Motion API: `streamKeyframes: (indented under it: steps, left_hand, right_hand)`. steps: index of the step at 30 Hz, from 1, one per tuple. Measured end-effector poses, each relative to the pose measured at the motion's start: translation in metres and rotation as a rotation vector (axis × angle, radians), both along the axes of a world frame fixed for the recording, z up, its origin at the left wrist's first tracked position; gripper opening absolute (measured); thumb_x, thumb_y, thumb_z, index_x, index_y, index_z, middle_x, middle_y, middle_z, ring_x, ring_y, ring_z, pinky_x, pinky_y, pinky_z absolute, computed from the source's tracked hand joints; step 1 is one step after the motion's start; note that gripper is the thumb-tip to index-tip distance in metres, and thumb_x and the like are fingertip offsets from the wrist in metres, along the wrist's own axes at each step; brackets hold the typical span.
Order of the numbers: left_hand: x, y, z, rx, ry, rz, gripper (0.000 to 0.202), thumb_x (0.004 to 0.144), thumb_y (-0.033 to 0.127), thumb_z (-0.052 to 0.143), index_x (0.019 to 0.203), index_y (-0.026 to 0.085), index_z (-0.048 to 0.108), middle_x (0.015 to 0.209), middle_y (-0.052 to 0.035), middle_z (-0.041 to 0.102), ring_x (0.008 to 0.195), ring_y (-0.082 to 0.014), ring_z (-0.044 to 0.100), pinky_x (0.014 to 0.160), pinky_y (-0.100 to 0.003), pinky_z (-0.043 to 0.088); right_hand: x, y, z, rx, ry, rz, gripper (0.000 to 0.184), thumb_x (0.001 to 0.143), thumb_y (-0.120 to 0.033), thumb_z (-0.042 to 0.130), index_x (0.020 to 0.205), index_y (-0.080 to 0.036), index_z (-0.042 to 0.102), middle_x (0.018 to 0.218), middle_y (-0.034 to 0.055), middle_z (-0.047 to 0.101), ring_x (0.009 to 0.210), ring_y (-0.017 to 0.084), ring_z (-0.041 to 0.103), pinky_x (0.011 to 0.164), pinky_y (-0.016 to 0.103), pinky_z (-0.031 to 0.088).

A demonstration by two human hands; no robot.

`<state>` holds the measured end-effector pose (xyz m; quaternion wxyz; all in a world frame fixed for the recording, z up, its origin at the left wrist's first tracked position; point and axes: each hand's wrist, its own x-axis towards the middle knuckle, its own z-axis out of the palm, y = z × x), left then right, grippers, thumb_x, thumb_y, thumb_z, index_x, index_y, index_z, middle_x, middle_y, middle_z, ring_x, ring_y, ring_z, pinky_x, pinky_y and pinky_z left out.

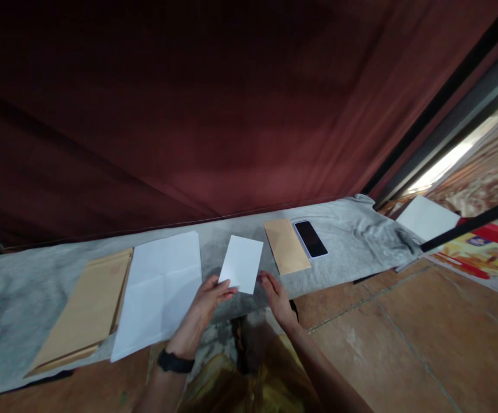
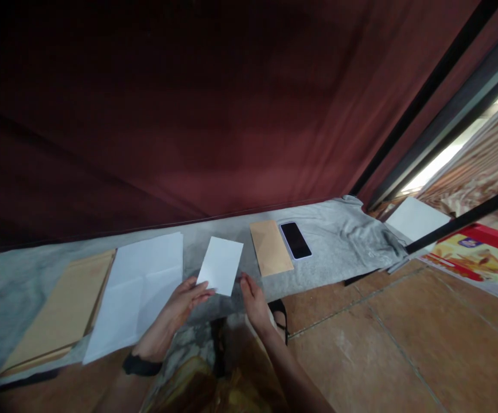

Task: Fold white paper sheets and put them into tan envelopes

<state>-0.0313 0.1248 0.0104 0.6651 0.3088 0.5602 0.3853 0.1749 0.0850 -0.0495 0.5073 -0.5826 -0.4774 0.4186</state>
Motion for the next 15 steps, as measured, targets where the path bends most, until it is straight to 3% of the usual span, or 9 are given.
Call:
streamKeyframes:
  steps: [2, 5, 9, 15]
  left_hand:
    - [0.016, -0.012, -0.007, -0.017, -0.076, 0.070, 0.044, 0.063, 0.036, 0.091, 0.091, 0.017, 0.062, 0.090, -0.0051, 0.077, 0.080, -0.0188, 0.077, 0.075, -0.027, 0.060]
    - [0.030, -0.025, -0.014, -0.020, -0.091, 0.105, 0.048, 0.061, 0.038, 0.092, 0.094, 0.017, 0.064, 0.092, -0.0059, 0.077, 0.079, -0.0185, 0.076, 0.074, -0.026, 0.059]
    - [0.027, -0.029, -0.016, -0.023, -0.018, 0.024, 0.047, 0.063, 0.045, 0.090, 0.091, 0.017, 0.065, 0.085, -0.0053, 0.075, 0.069, -0.0152, 0.072, 0.060, -0.022, 0.054]
    - [0.015, -0.022, -0.021, 0.050, 0.115, -0.075, 0.046, 0.063, 0.055, 0.083, 0.083, 0.017, 0.066, 0.071, -0.0002, 0.068, 0.054, -0.0124, 0.062, 0.048, -0.021, 0.043]
  right_hand:
    - [-0.010, 0.002, 0.004, -0.083, 0.189, 0.028, 0.055, 0.095, -0.063, 0.048, 0.118, -0.019, 0.070, 0.107, 0.0104, 0.076, 0.092, 0.026, 0.073, 0.076, 0.038, 0.063]
    - [-0.017, 0.002, 0.009, -0.185, 0.357, -0.004, 0.054, 0.083, -0.067, 0.062, 0.104, -0.018, 0.071, 0.086, 0.0063, 0.073, 0.064, 0.021, 0.068, 0.051, 0.032, 0.056]
    - [-0.011, 0.000, 0.011, -0.194, 0.397, -0.038, 0.049, 0.074, -0.065, 0.071, 0.091, -0.019, 0.071, 0.071, 0.0008, 0.066, 0.051, 0.015, 0.057, 0.043, 0.027, 0.049]
    - [-0.001, 0.003, 0.011, -0.227, 0.354, 0.007, 0.049, 0.074, -0.063, 0.071, 0.094, -0.018, 0.074, 0.057, -0.0024, 0.058, 0.043, 0.013, 0.049, 0.038, 0.025, 0.041]
